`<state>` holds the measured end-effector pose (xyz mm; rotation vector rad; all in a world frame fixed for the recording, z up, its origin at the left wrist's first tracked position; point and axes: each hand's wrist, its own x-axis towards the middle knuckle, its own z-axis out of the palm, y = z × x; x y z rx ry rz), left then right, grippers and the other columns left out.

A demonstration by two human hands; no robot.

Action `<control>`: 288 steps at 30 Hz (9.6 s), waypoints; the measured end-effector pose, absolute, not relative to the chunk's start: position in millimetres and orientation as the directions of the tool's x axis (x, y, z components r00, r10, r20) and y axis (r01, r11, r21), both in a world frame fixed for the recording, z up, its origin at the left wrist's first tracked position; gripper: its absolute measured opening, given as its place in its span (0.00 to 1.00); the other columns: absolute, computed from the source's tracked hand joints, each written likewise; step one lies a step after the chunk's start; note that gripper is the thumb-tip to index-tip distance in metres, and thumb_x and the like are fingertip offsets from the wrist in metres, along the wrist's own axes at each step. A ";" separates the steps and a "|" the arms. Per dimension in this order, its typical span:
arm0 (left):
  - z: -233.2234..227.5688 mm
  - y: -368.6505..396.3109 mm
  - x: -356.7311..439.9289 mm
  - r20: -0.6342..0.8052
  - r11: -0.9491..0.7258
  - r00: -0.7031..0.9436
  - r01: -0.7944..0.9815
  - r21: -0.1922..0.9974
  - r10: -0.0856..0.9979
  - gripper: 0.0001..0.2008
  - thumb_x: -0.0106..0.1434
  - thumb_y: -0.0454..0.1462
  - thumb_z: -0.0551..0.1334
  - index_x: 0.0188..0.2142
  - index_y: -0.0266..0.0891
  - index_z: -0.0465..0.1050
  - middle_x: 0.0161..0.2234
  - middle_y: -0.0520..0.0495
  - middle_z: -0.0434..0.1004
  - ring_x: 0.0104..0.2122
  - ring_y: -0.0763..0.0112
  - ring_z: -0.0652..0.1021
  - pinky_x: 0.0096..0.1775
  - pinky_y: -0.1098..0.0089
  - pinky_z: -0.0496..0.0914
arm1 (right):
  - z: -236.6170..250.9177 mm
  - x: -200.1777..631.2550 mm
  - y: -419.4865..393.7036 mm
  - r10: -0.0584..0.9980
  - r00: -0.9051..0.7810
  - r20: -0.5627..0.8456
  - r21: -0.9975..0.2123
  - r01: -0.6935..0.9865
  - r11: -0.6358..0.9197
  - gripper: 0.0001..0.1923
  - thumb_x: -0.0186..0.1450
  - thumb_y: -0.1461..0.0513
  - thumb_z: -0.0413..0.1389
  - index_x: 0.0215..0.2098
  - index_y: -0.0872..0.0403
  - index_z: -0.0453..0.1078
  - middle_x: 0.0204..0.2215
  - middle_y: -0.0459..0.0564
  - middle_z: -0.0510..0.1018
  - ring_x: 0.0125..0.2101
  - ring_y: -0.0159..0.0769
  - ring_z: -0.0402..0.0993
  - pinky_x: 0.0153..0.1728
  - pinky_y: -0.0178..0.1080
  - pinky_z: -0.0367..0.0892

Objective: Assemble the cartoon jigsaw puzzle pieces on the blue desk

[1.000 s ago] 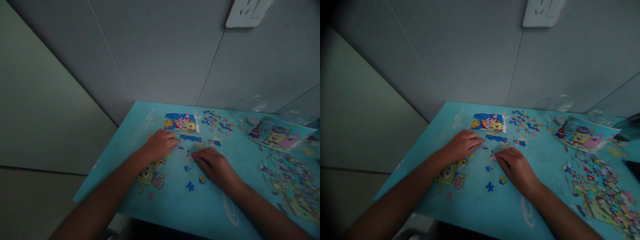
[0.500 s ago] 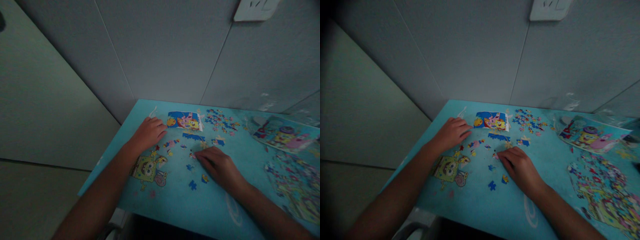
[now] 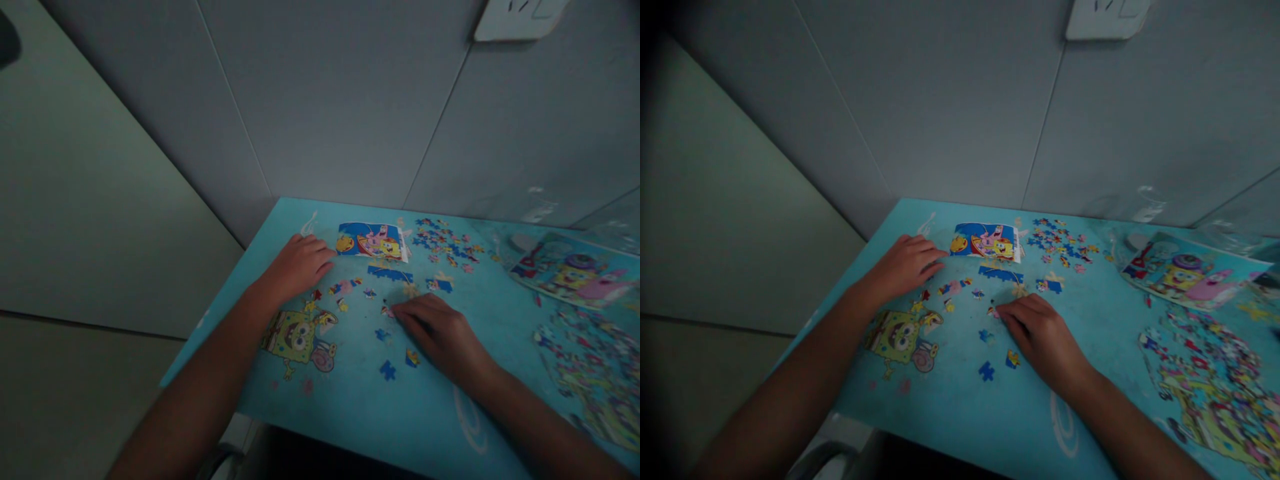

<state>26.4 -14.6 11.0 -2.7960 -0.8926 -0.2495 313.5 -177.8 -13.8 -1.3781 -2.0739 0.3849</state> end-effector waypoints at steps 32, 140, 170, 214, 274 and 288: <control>7.5 9.6 -6.5 0.177 -0.799 0.808 0.586 -0.133 0.562 0.07 0.70 0.34 0.60 0.43 0.41 0.78 0.40 0.46 0.81 0.43 0.60 0.78 0.41 0.63 0.67 | -20.6 314.5 -176.9 0.899 -0.283 0.334 -0.552 0.715 0.430 0.10 0.73 0.61 0.54 0.47 0.48 0.77 0.40 0.50 0.83 0.42 0.41 0.78 0.45 0.48 0.75; -18.6 -40.6 72.1 0.302 -0.951 0.902 0.286 0.122 0.310 0.19 0.75 0.43 0.54 0.61 0.41 0.69 0.58 0.42 0.74 0.56 0.58 0.74 0.57 0.51 0.68 | -11.1 391.0 -155.7 0.937 -0.158 0.312 -0.324 0.909 0.261 0.15 0.72 0.60 0.53 0.52 0.48 0.79 0.44 0.54 0.80 0.44 0.44 0.78 0.49 0.49 0.74; -19.9 -51.8 83.6 0.287 -0.927 0.882 0.362 0.096 0.374 0.21 0.75 0.45 0.53 0.61 0.40 0.70 0.54 0.40 0.73 0.53 0.56 0.73 0.54 0.51 0.70 | -13.8 395.8 -157.1 0.952 -0.152 0.267 -0.226 0.950 0.215 0.18 0.69 0.66 0.53 0.51 0.46 0.80 0.45 0.52 0.80 0.45 0.46 0.76 0.50 0.51 0.72; 5.4 -15.2 40.3 0.543 -0.725 0.628 0.687 -0.050 0.558 0.16 0.74 0.36 0.52 0.52 0.38 0.75 0.54 0.39 0.76 0.53 0.53 0.73 0.54 0.50 0.65 | -4.7 333.2 -177.1 0.917 -0.178 0.358 -0.441 0.833 0.334 0.10 0.72 0.61 0.54 0.46 0.53 0.77 0.39 0.52 0.82 0.41 0.43 0.77 0.47 0.46 0.71; 9.6 -0.6 17.2 0.401 -0.546 0.528 0.834 -0.080 0.748 0.21 0.72 0.41 0.51 0.25 0.40 0.73 0.27 0.43 0.78 0.30 0.61 0.76 0.36 0.61 0.64 | 12.7 353.1 -173.7 0.962 -0.270 0.046 -0.627 0.742 0.238 0.08 0.68 0.56 0.60 0.38 0.49 0.79 0.35 0.48 0.82 0.34 0.38 0.78 0.36 0.39 0.73; 2.7 -9.6 32.9 0.396 -0.669 0.658 0.731 -0.133 0.640 0.20 0.72 0.40 0.53 0.24 0.41 0.71 0.25 0.45 0.76 0.30 0.62 0.75 0.36 0.62 0.65 | 8.4 347.2 -176.1 0.955 -0.295 0.015 -0.596 0.765 0.246 0.04 0.64 0.61 0.64 0.39 0.50 0.77 0.36 0.48 0.80 0.37 0.38 0.77 0.42 0.42 0.72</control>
